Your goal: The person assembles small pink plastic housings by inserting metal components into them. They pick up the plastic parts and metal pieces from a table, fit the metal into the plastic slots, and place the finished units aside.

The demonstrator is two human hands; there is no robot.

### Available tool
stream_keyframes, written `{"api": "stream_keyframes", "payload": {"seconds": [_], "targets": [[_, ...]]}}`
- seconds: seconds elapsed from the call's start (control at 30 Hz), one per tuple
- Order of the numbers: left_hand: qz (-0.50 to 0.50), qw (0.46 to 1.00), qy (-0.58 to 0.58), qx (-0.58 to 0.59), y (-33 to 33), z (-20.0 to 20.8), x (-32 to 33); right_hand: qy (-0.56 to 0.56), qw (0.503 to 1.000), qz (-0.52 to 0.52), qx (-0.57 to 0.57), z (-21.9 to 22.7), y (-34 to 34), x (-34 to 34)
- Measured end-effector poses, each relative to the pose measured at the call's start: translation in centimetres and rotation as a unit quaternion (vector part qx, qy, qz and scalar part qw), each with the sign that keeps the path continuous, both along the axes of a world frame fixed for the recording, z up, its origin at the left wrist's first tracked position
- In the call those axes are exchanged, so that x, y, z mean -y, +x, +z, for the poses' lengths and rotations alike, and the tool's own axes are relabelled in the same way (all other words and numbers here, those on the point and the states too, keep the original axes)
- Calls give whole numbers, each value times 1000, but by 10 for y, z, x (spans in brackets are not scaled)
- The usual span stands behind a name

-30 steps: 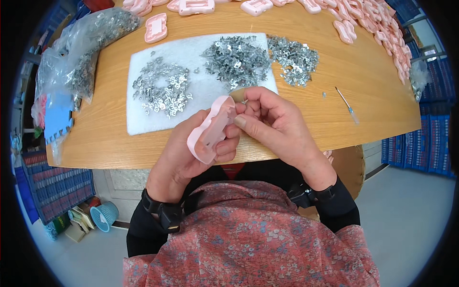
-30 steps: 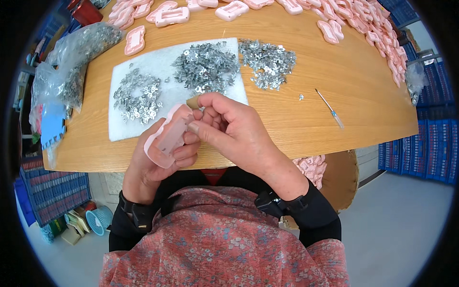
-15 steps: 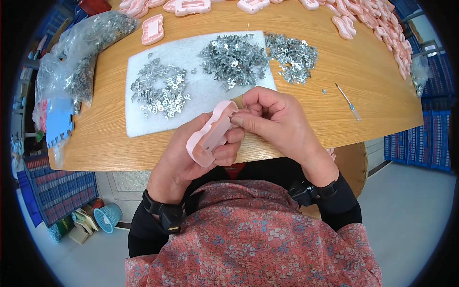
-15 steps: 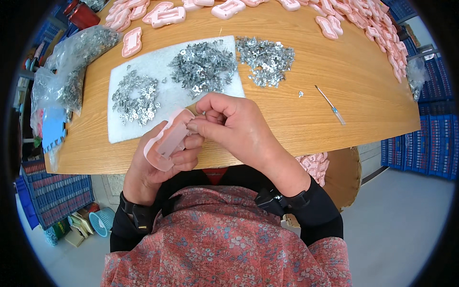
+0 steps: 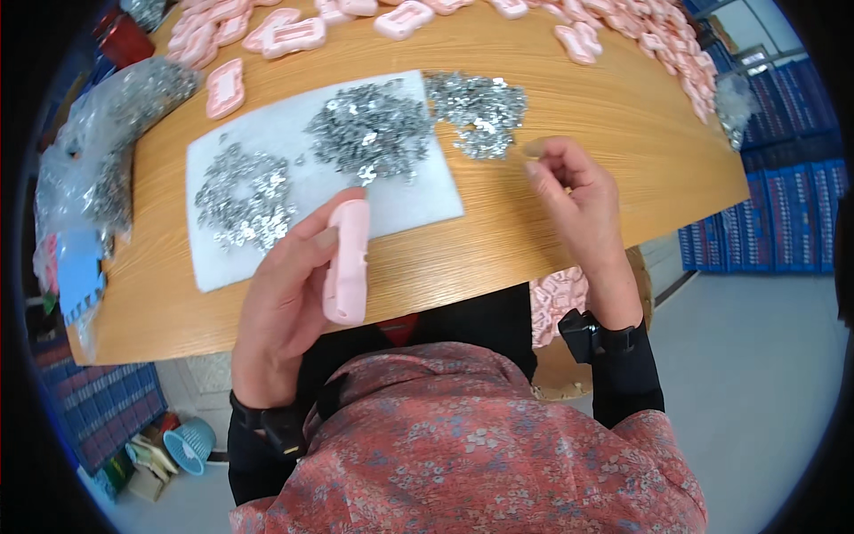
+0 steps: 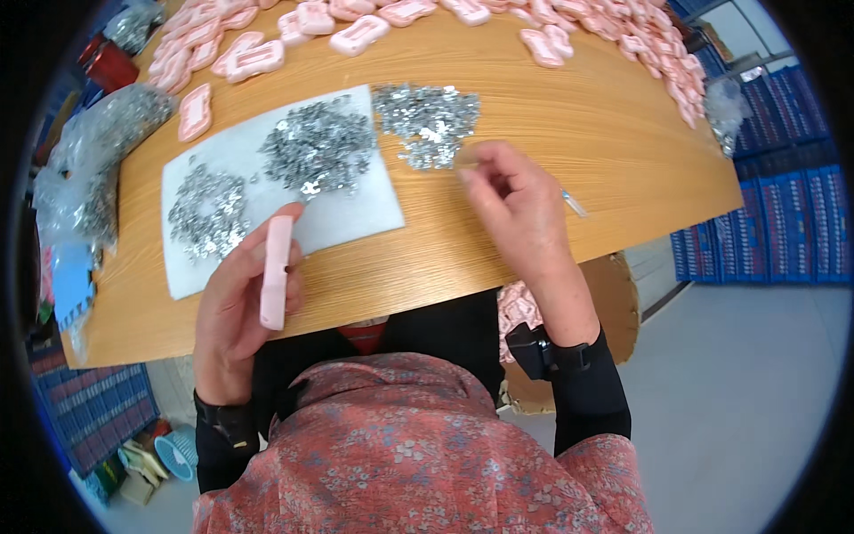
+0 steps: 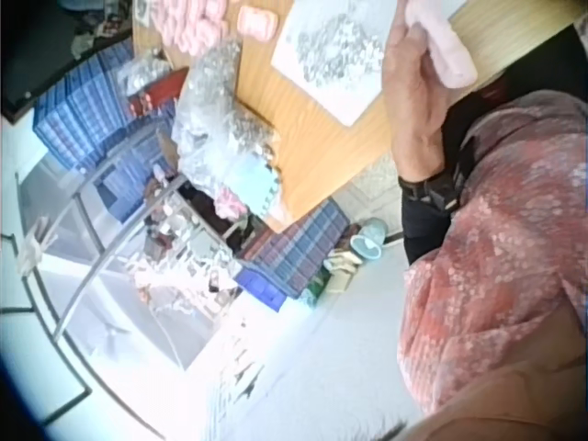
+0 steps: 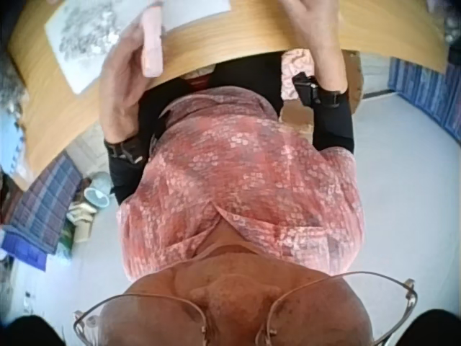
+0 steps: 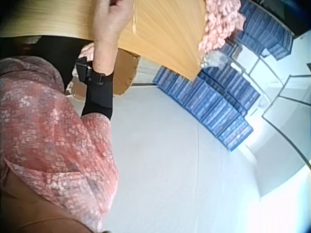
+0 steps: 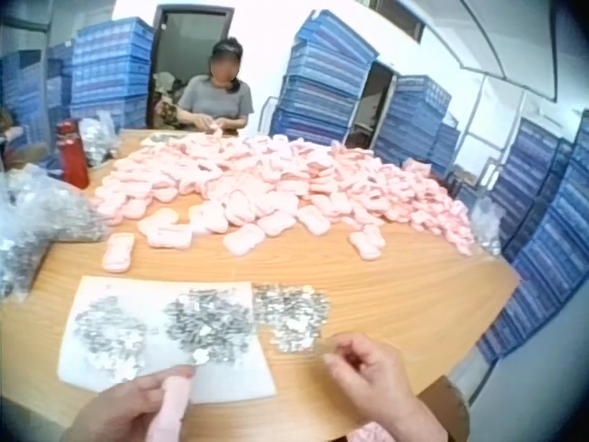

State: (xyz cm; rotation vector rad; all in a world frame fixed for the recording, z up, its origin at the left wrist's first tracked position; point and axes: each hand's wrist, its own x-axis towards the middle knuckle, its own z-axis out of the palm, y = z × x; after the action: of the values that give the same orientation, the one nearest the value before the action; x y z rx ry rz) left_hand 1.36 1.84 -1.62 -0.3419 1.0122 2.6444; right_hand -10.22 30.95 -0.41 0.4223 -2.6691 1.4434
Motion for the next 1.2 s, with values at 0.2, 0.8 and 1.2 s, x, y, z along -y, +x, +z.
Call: {"api": "stream_keyframes", "payload": {"seconds": [0.2,0.8,1.2], "targets": [[53,998,-32,28,-1,1,-4,73,995,-65,4,-5,-13,-49],[-54,996,60,31,-13,6,-26,-139,973,102,156,4,-6,-20],[-68,996,51,39,-39,5,-58,-125,965,230,17,12,25,35]]}}
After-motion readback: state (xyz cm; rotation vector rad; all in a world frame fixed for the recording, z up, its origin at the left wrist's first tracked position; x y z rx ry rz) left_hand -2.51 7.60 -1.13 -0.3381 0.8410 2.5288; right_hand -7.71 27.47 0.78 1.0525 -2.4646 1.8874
